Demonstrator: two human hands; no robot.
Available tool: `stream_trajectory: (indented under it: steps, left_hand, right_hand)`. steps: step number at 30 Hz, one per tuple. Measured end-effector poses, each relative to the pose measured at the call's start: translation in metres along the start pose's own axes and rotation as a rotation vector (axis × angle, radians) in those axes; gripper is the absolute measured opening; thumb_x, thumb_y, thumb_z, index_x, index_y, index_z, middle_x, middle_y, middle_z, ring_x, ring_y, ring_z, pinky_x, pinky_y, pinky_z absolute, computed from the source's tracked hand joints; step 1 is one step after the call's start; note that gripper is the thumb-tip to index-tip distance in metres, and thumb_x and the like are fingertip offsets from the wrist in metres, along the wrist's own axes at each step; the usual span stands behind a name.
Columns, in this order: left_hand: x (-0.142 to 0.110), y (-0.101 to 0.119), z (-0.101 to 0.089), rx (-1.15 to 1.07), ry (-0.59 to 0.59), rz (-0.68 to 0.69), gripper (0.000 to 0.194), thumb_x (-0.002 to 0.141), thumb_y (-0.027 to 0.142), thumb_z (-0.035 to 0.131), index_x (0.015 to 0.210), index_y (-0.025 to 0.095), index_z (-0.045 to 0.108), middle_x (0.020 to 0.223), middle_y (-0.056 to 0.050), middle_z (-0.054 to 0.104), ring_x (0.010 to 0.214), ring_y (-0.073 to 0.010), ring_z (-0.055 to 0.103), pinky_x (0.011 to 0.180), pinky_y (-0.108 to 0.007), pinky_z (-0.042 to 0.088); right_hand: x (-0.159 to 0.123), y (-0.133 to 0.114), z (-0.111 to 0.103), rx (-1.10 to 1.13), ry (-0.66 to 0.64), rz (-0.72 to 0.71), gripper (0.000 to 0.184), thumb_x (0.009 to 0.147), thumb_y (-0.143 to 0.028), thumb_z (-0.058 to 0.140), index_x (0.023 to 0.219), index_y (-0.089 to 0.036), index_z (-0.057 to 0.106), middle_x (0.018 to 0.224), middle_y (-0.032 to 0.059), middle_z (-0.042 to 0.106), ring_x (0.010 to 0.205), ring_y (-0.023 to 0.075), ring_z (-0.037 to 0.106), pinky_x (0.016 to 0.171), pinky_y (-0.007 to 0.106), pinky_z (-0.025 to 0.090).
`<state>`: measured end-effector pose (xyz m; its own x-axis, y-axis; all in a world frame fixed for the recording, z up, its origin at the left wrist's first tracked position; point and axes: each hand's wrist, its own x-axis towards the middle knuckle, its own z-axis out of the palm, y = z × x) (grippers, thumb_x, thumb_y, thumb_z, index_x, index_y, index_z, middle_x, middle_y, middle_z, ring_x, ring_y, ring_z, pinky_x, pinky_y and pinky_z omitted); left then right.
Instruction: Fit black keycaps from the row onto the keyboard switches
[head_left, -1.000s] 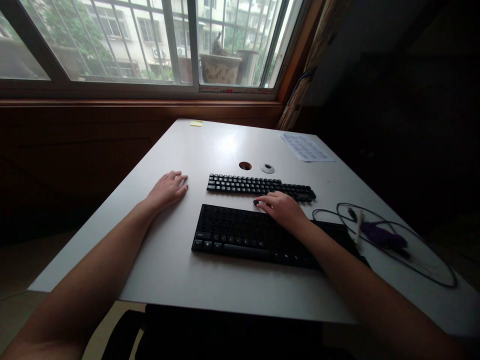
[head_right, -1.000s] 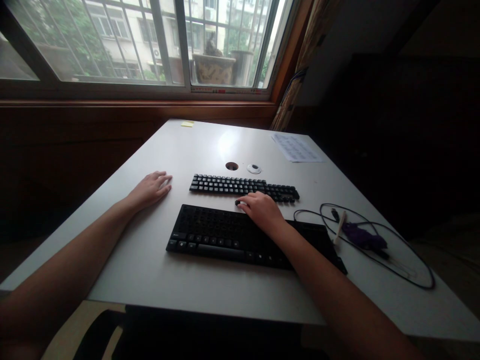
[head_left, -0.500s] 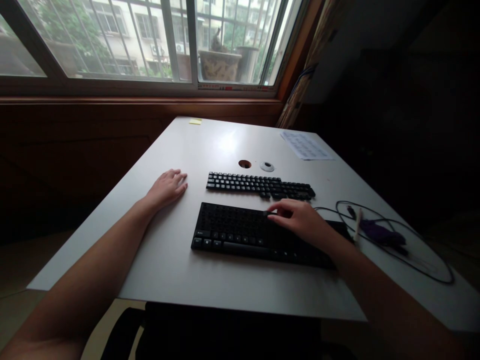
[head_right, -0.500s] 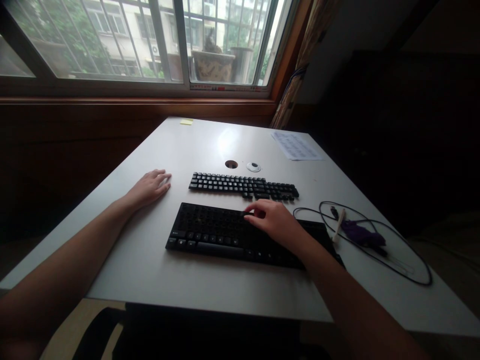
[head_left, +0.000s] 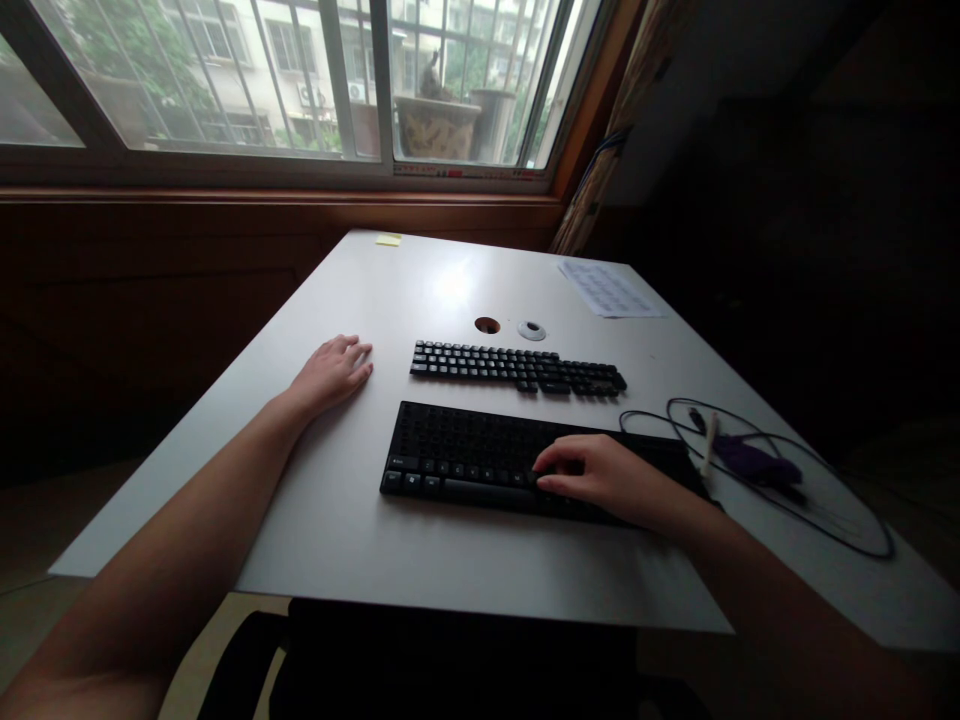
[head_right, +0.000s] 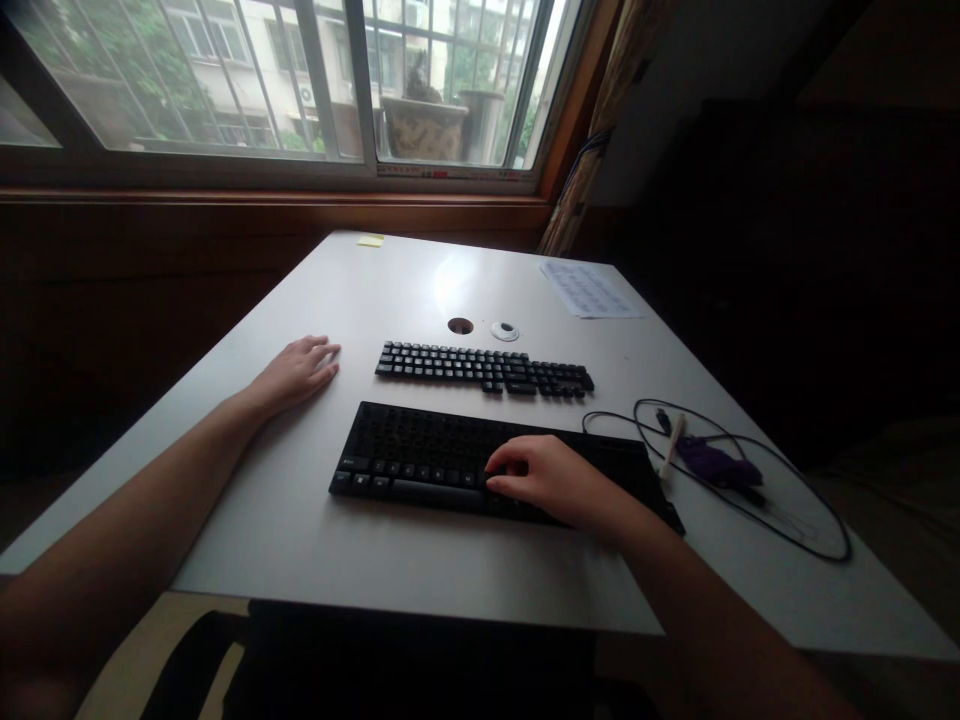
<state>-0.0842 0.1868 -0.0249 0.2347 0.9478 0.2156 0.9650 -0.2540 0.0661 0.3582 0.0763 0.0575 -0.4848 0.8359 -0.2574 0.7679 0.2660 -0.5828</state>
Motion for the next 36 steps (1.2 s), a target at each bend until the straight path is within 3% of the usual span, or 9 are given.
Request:
stream_trajectory:
  steps: [13, 18, 22, 26, 28, 36]
  left_hand:
    - [0.000, 0.001, -0.001, 0.011, -0.005, -0.001, 0.056, 0.102, 0.046, 0.036, 0.145, 0.016, 0.054, 0.151, -0.015, 0.051, 0.142, -0.0303, 0.043, 0.121, -0.045, 0.032]
    - [0.000, 0.002, -0.002, -0.005, -0.006, 0.003, 0.057, 0.102, 0.046, 0.036, 0.145, 0.014, 0.055, 0.151, -0.017, 0.050, 0.142, -0.0316, 0.043, 0.121, -0.046, 0.032]
    - [0.000, 0.000, 0.001, -0.008, -0.001, 0.007, 0.057, 0.102, 0.046, 0.036, 0.145, 0.015, 0.055, 0.152, -0.016, 0.050, 0.142, -0.0315, 0.043, 0.121, -0.047, 0.031]
    - [0.001, 0.000, 0.001, 0.008, -0.006, -0.004, 0.057, 0.102, 0.047, 0.036, 0.146, 0.015, 0.054, 0.152, -0.015, 0.050, 0.142, -0.0309, 0.043, 0.121, -0.045, 0.031]
    - [0.001, 0.000, 0.000, 0.006, -0.010, -0.009, 0.058, 0.102, 0.047, 0.036, 0.147, 0.015, 0.054, 0.152, -0.016, 0.049, 0.142, -0.0315, 0.043, 0.121, -0.045, 0.031]
    - [0.000, 0.001, -0.001, -0.006, -0.014, -0.005, 0.058, 0.102, 0.047, 0.035, 0.147, 0.014, 0.053, 0.153, -0.017, 0.049, 0.143, -0.0322, 0.042, 0.121, -0.046, 0.032]
  right_hand:
    - [-0.002, -0.023, 0.003, -0.298, 0.079, -0.079, 0.011, 0.086, -0.032, 0.072, 0.093, -0.027, 0.079, 0.086, 0.0035, 0.072, 0.076, 0.0194, 0.066, 0.068, 0.032, 0.049]
    - [-0.003, -0.023, 0.003, -0.288, 0.084, -0.076, 0.010, 0.085, -0.031, 0.073, 0.092, -0.027, 0.079, 0.088, 0.0038, 0.073, 0.077, 0.0200, 0.067, 0.069, 0.032, 0.051]
    - [-0.002, -0.013, -0.002, -0.202, 0.098, -0.109, 0.020, 0.092, -0.042, 0.067, 0.101, -0.027, 0.077, 0.097, 0.0050, 0.073, 0.085, 0.0219, 0.068, 0.075, 0.034, 0.055]
    - [0.005, 0.005, -0.001, -0.208, 0.283, -0.194, 0.033, 0.095, -0.046, 0.064, 0.121, -0.027, 0.070, 0.122, 0.0098, 0.067, 0.115, 0.0281, 0.062, 0.103, 0.045, 0.051]
    - [0.009, 0.014, 0.003, -0.209, 0.314, -0.233, 0.042, 0.094, -0.049, 0.065, 0.130, -0.028, 0.064, 0.134, 0.0109, 0.060, 0.127, 0.0298, 0.056, 0.111, 0.048, 0.046]
    - [0.014, 0.030, 0.020, -0.208, 0.280, -0.252, 0.060, 0.092, -0.055, 0.065, 0.147, -0.033, 0.051, 0.147, 0.0107, 0.055, 0.137, 0.0321, 0.049, 0.116, 0.057, 0.041]
